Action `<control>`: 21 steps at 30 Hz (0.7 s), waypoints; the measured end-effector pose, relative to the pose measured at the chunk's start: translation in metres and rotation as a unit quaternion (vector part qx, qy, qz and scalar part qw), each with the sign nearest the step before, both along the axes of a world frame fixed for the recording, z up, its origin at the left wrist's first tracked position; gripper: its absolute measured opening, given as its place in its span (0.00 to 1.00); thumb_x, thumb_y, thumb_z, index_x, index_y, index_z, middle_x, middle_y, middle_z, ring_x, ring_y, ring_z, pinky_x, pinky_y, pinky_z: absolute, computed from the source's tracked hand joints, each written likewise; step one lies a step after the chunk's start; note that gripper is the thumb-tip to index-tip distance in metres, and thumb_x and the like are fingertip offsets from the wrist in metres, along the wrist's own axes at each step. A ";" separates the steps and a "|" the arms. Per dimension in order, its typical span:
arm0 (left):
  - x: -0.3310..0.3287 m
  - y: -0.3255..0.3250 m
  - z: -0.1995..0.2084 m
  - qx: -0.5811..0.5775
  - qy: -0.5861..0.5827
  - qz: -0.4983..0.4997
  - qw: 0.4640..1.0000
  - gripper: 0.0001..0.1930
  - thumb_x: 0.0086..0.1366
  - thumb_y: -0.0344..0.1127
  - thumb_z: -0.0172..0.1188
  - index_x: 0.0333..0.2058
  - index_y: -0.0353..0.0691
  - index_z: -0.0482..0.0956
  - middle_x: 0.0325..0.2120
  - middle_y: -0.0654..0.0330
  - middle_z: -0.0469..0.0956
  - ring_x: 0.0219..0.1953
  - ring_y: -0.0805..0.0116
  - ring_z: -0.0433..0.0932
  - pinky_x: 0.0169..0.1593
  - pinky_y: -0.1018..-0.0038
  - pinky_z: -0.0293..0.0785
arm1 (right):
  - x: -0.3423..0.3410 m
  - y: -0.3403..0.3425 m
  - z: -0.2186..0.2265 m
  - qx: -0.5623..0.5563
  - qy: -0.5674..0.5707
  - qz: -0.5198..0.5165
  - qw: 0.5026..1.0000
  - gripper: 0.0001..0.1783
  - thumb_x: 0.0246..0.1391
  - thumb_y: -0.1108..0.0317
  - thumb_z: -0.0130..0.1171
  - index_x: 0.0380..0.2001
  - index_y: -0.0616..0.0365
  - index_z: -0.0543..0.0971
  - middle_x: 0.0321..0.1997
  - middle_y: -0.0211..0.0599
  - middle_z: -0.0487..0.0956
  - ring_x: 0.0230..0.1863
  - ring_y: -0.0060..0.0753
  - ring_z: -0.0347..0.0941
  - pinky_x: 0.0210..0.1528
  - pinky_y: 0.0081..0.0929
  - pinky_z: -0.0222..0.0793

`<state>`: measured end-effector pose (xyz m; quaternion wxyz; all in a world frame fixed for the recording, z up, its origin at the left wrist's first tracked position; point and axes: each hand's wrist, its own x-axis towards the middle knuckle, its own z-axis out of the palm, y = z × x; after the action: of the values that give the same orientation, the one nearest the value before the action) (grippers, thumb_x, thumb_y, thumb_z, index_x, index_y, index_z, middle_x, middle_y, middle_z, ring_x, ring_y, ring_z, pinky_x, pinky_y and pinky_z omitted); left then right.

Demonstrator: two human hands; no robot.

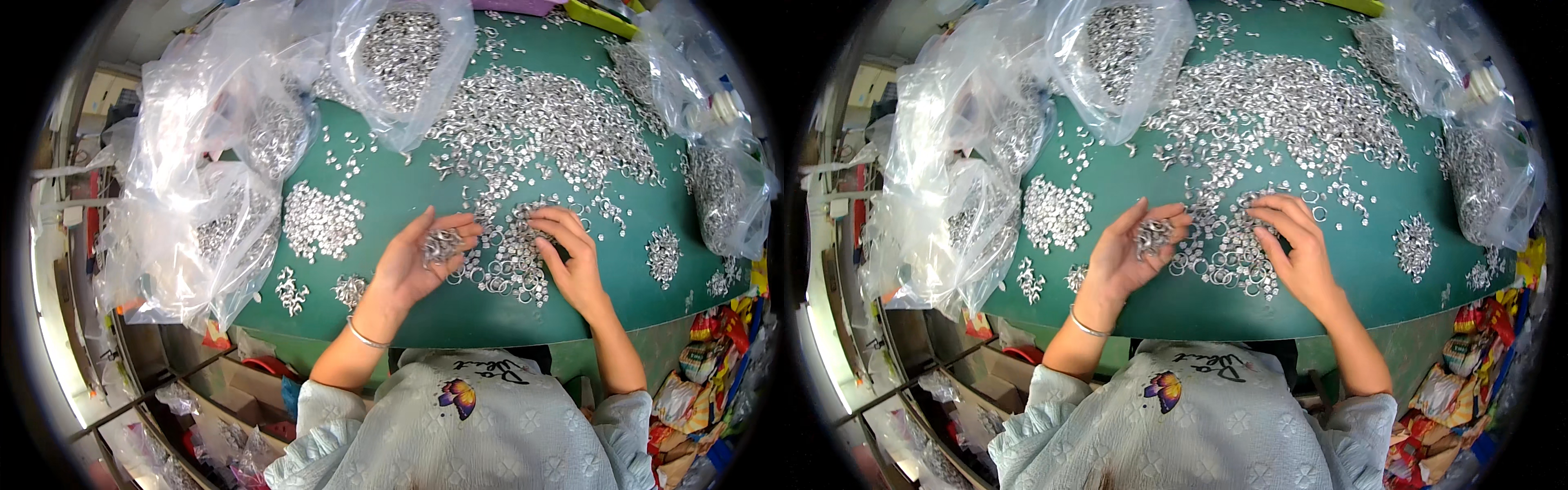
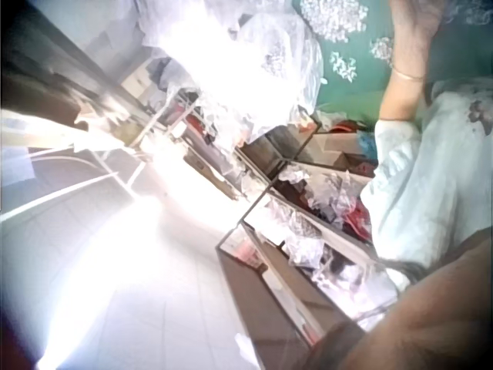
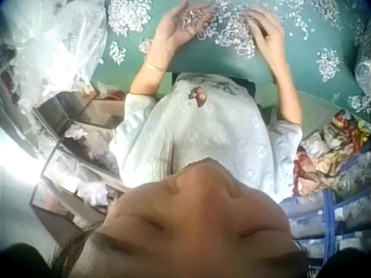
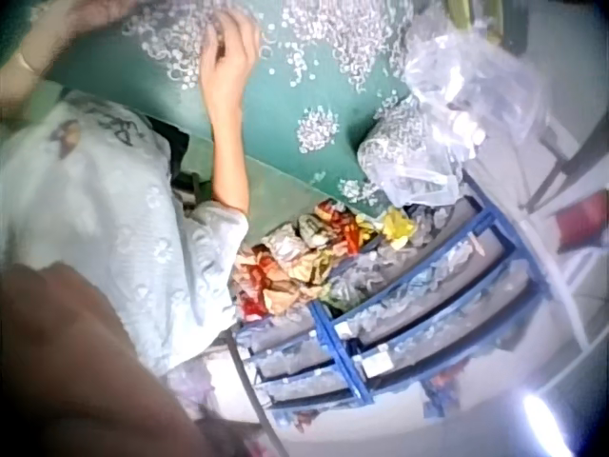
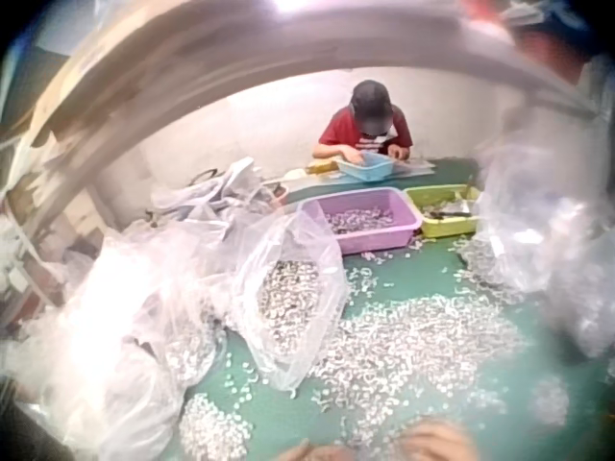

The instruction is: The person sorts small metal rings and clips by hand on a green workbench, picking through piles and moving items into separate groups.

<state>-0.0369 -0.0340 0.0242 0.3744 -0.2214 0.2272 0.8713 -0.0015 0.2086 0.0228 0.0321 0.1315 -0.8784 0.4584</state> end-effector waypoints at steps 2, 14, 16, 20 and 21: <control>0.008 0.006 0.002 0.143 -0.030 0.049 0.988 0.24 0.70 0.41 0.36 0.52 0.22 0.62 0.53 0.38 0.63 0.54 0.47 0.67 0.55 0.61 0.69 | 0.006 -0.010 0.001 -0.045 -0.002 -0.010 0.999 0.11 0.47 0.78 0.55 0.37 0.63 0.77 0.44 0.40 0.75 0.47 0.41 0.69 0.50 0.31 0.63; 0.061 -0.044 -0.006 -0.191 0.032 0.250 0.949 0.22 0.68 0.45 0.43 0.34 0.26 0.74 0.32 0.45 0.76 0.39 0.51 0.77 0.43 0.64 0.77 | 0.048 -0.040 0.000 0.132 0.045 0.008 0.990 0.15 0.44 0.75 0.59 0.39 0.60 0.77 0.52 0.40 0.69 0.59 0.47 0.60 0.56 0.41 0.54; 0.073 -0.064 -0.006 -0.283 0.062 0.325 0.900 0.23 0.68 0.45 0.43 0.31 0.26 0.74 0.27 0.48 0.77 0.32 0.54 0.79 0.37 0.68 0.78 | 0.053 -0.041 -0.004 0.132 0.054 -0.006 0.990 0.15 0.44 0.75 0.59 0.39 0.60 0.77 0.52 0.40 0.69 0.59 0.48 0.60 0.56 0.41 0.55; 0.088 -0.090 -0.017 -0.418 0.157 0.433 0.783 0.22 0.69 0.43 0.42 0.28 0.27 0.74 0.24 0.51 0.76 0.27 0.63 0.78 0.34 0.72 0.78 | 0.062 -0.050 -0.005 0.125 0.070 0.003 0.990 0.14 0.44 0.76 0.58 0.39 0.61 0.76 0.52 0.41 0.70 0.59 0.48 0.60 0.56 0.42 0.55; 0.088 -0.091 -0.025 -0.461 0.179 0.441 0.749 0.22 0.70 0.42 0.42 0.27 0.27 0.74 0.24 0.51 0.76 0.27 0.64 0.78 0.34 0.73 0.78 | 0.063 -0.052 -0.005 0.125 0.074 0.012 0.989 0.14 0.44 0.76 0.58 0.38 0.61 0.76 0.51 0.41 0.70 0.59 0.48 0.60 0.56 0.42 0.55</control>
<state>0.0511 -0.1254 -0.0006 -0.2462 -0.2826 0.5415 0.7525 0.0614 0.1562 0.0182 0.0743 0.1786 -0.9222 0.3348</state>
